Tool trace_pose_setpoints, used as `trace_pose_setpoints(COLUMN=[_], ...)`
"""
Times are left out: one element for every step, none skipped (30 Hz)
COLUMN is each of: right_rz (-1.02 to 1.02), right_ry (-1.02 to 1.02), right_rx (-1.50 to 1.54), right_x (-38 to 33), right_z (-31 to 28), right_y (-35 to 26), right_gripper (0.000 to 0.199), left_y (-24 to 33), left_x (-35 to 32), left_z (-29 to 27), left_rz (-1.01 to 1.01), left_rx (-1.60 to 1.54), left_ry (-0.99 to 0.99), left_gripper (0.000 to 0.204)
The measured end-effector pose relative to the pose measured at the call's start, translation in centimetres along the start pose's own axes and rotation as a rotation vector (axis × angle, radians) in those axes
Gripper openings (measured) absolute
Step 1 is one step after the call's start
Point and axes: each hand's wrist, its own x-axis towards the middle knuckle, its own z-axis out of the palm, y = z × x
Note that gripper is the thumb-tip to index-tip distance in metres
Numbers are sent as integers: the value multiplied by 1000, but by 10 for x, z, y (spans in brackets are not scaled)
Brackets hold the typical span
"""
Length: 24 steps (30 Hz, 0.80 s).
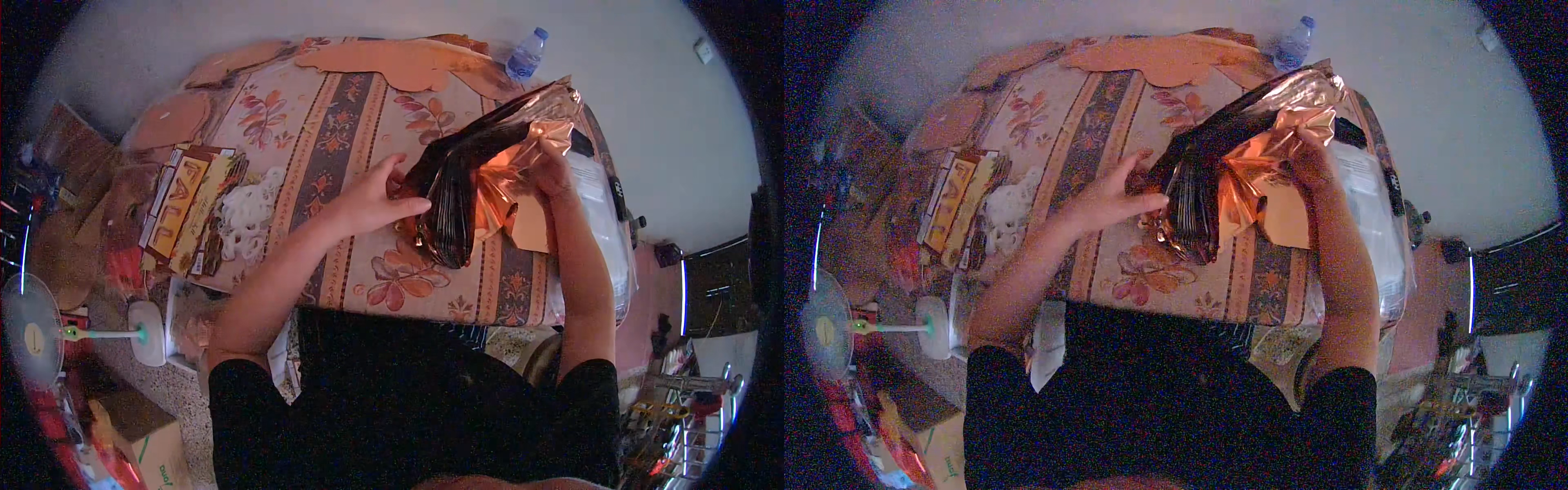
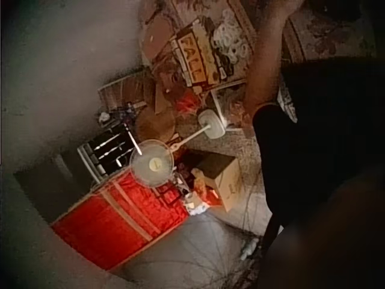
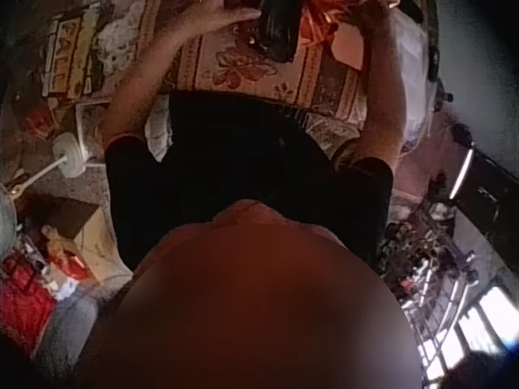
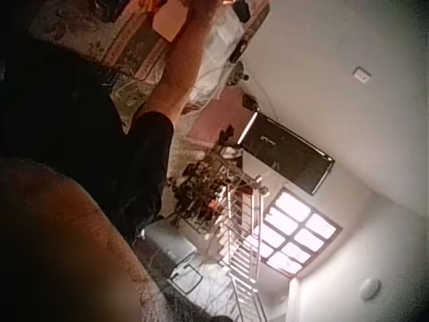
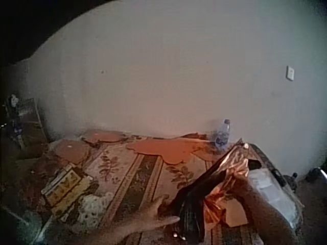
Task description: The recorder is removing metallic foil balloons from plastic packaging and organizing them on a table.
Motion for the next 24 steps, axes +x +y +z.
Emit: trace_pose_setpoints(right_rz=[20,33,10,2,48,107,-2,-8,-33,-56,-86,-87,-106,-129,-132,-176,-221,-225,-213,-199,-201,-191,-182,-184], right_ry=[11,29,-106,-98,-176,-261,-185,-180,-165,-150,-121,-122,-132,-140,-138,-71,-2,3,-28,-58,-54,-109,-166,-165], right_rx=[-22,-44,-91,-91,-128,-164,-294,-293,-342,-390,-432,-431,-442,-453,-453,-483,-513,-513,-539,-564,-564,-571,-578,-576], right_x=[-2,-6,-7,0,10,15,16,18,23,25,25,24,24,23,23,24,24,25,27,26,25,23,23,22], right_z=[13,27,36,26,11,16,22,20,18,16,20,24,28,30,32,33,33,29,23,23,23,24,26,26], right_y=[0,-3,-5,-8,-16,-20,-16,-18,-21,-23,-24,-25,-26,-28,-27,-27,-29,-33,-39,-42,-46,-52,-55,-54], right_gripper=[27,27,26,26,25,24,23,23,28,33,31,31,30,29,29,29,28,28,24,21,21,22,23,23], left_y=[-3,0,6,9,6,-4,-12,-8,-2,3,6,9,10,9,7,3,-1,-5,-9,-8,-8,-6,-1,5], left_x=[1,3,4,6,9,13,16,18,20,23,26,30,33,37,42,47,51,54,58,61,64,67,68,68], left_z=[2,1,-2,-3,0,3,6,9,16,22,28,34,38,39,41,42,45,46,46,40,31,26,25,25], left_rz=[53,59,107,153,165,189,213,219,189,158,158,183,207,210,129,47,51,94,137,139,68,-3,-2,-89], left_rx=[16,17,-27,-72,-67,37,141,142,88,34,35,58,81,82,6,-70,-69,-97,-125,-125,-101,-76,-74,-61], left_ry=[55,46,0,-46,-63,31,125,119,159,200,201,280,358,356,342,327,322,409,496,491,315,140,137,97], left_gripper=[79,79,81,82,82,82,82,82,84,87,87,90,93,93,95,98,98,92,86,86,71,57,57,45])
